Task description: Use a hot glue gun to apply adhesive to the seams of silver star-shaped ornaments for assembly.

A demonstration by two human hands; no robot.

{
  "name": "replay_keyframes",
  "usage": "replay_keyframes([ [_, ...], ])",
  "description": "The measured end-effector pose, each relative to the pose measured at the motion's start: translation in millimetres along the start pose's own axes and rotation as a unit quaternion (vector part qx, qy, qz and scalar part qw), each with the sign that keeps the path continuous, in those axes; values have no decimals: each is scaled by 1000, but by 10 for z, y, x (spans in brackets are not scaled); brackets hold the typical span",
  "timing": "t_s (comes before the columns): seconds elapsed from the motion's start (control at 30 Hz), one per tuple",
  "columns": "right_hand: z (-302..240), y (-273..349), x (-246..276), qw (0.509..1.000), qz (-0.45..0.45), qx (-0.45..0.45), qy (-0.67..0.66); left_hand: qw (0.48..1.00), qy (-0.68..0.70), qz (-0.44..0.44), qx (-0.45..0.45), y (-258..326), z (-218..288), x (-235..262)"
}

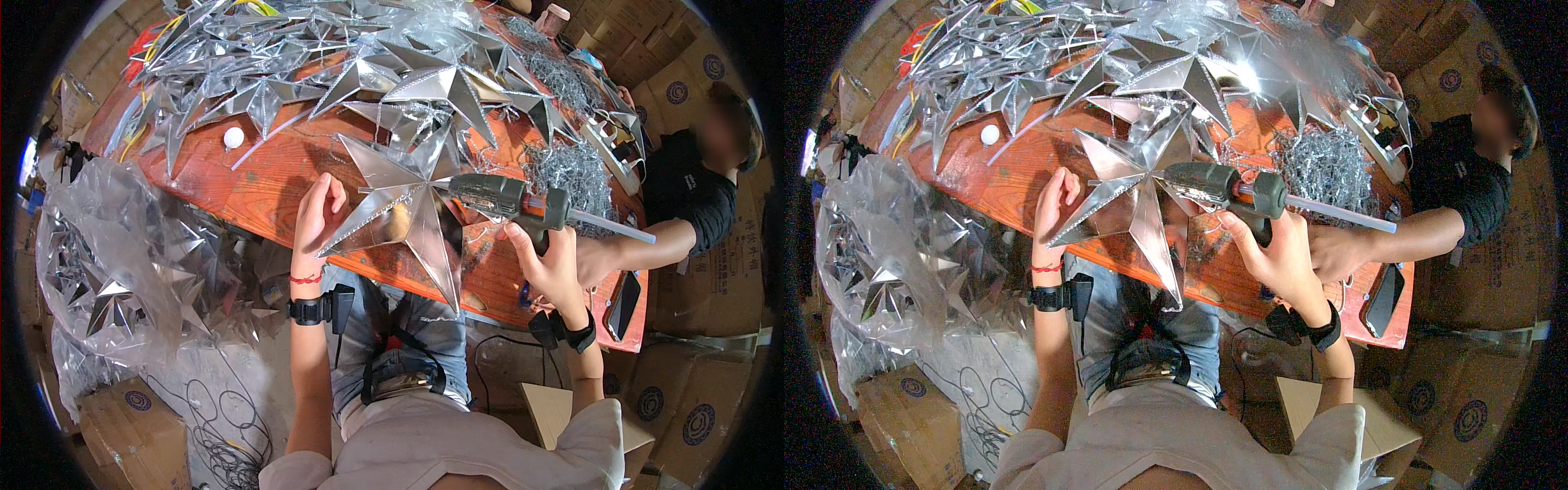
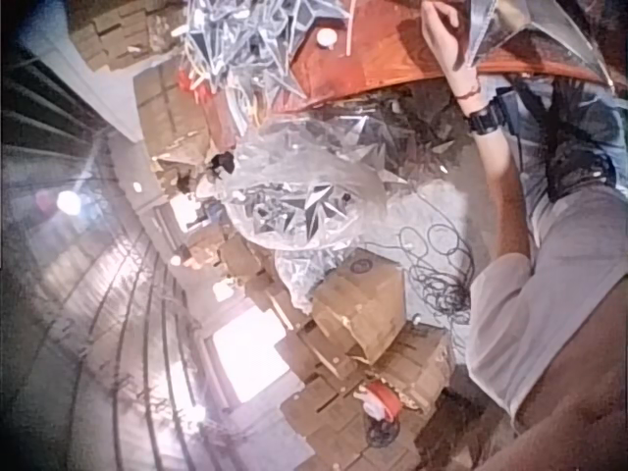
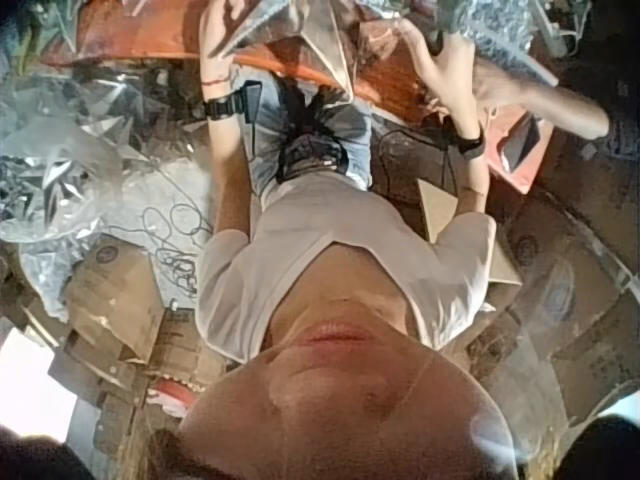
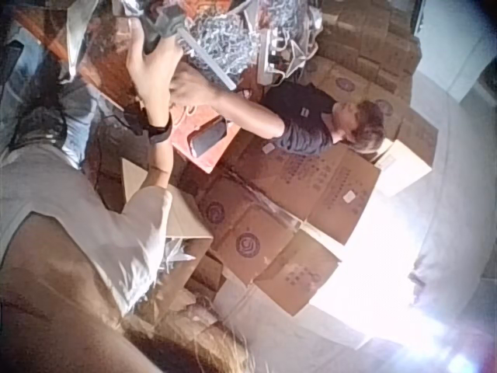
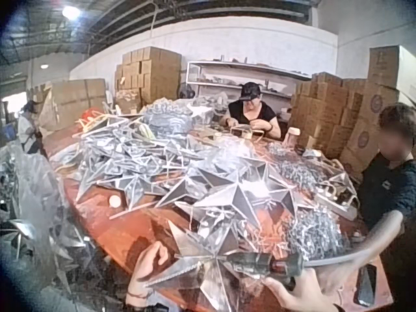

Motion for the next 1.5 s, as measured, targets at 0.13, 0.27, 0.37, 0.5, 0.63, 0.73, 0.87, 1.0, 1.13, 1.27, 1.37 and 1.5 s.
replay_keyframes([
  [0.13, -42, -39, -6, 1000, 9, 0, -12, 1000, -12, 11, -13, -8, -8, 17],
  [0.27, 2, -21, 1, 999, -11, -28, -20, 1000, -7, 19, 7, 13, 10, -13],
  [0.37, -28, -28, 4, 999, -23, -43, -24, 1000, -17, 18, 1, 6, 5, 1],
  [0.5, 23, -10, -6, 1000, -17, -5, -7, 1000, -22, 14, -4, 6, 10, 1],
  [0.63, -15, -22, -12, 1000, -9, -17, -19, 1000, -6, 8, 7, 21, 26, -35],
  [0.73, -27, -20, -5, 1000, -7, -9, -7, 1000, -18, 15, 17, 28, 38, -49],
  [0.87, -26, -5, 1, 1000, -7, -10, -16, 1000, 2, 16, 17, 15, 19, -23],
  [1.0, -43, -8, 8, 1000, -12, -13, -25, 1000, 12, 17, 14, 16, 1, -3],
  [1.13, -36, 2, 23, 1000, -9, 14, -16, 1000, -10, 14, 11, 16, 13, -7],
  [1.27, -51, 38, 59, 1000, -27, -12, -5, 999, -18, 31, 18, 32, 29, -59],
  [1.37, -83, 43, 76, 999, -36, -28, -8, 999, -15, 45, 19, 47, 32, -69],
  [1.5, -80, 62, 92, 1000, -21, 12, -8, 999, -22, 35, -2, 22, 21, -28],
])
Point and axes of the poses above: each hand's wrist, its own y-axis away from the middle knuckle, its own x-axis out of the back of the hand, z = x × y, the point moved 1 cm from there along -y, towards the middle knuckle, and after that the axes turned 13 degrees about x, right-handed, at the moved point
